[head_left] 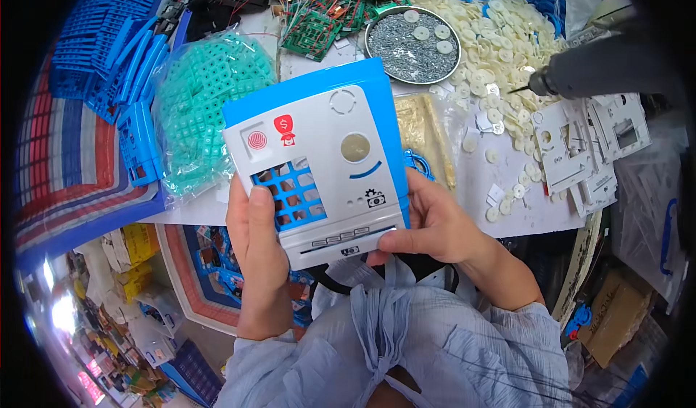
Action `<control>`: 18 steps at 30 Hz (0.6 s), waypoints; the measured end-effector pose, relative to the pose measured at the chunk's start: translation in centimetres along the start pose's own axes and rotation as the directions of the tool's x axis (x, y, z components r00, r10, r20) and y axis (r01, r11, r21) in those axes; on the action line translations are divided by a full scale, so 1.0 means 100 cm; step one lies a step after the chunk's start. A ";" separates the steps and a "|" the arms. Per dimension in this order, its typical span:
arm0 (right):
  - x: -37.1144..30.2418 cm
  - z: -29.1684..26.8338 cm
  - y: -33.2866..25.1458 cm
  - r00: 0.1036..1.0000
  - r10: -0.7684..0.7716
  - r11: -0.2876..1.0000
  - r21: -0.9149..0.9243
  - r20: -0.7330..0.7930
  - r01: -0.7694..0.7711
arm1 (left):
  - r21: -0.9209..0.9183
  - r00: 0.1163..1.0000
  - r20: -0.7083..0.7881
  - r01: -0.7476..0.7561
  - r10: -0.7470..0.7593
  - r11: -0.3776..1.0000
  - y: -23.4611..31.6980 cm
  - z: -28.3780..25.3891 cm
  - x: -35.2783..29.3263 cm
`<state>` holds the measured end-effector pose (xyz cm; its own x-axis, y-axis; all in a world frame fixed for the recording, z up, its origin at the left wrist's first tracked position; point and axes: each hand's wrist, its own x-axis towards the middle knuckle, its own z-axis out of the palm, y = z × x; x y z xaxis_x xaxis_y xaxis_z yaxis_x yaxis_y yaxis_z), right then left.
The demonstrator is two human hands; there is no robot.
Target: Assembling the internal and external components of a blue electronic device using a power screwdriver on a workbench.
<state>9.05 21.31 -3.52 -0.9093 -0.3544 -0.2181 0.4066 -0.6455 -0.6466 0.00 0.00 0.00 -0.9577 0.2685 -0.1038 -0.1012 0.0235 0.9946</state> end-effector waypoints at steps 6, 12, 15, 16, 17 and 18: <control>0.005 0.010 0.011 0.998 -0.038 0.999 -0.031 -0.051 0.036 | 0.041 0.998 -0.039 -0.056 0.057 0.998 0.011 0.006 0.000; 0.003 0.003 0.002 0.987 -0.074 0.988 0.147 0.140 0.053 | -0.105 0.999 0.026 -0.019 0.022 0.994 0.010 -0.006 0.004; 0.005 0.000 0.003 0.994 -0.039 0.997 0.064 0.107 0.032 | -0.091 0.999 0.002 -0.050 0.050 0.995 0.011 -0.007 0.001; 0.006 0.000 0.002 0.996 -0.020 0.998 0.062 0.091 0.014 | -0.057 0.998 -0.025 -0.056 0.055 0.997 0.018 -0.001 -0.002; 0.006 0.000 0.002 0.997 0.000 0.998 0.061 0.075 -0.005 | -0.023 0.997 -0.053 -0.061 0.060 0.998 0.023 0.004 -0.006; 0.007 -0.001 0.005 0.996 -0.014 0.999 0.047 0.085 0.010 | -0.003 0.992 -0.100 -0.084 0.083 0.996 0.027 0.009 -0.011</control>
<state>8.59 20.80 -4.09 -0.9042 -0.4013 -0.1460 0.4009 -0.6799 -0.6140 1.04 0.61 2.76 -0.9849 0.1717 -0.0208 -0.0215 -0.0024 0.9998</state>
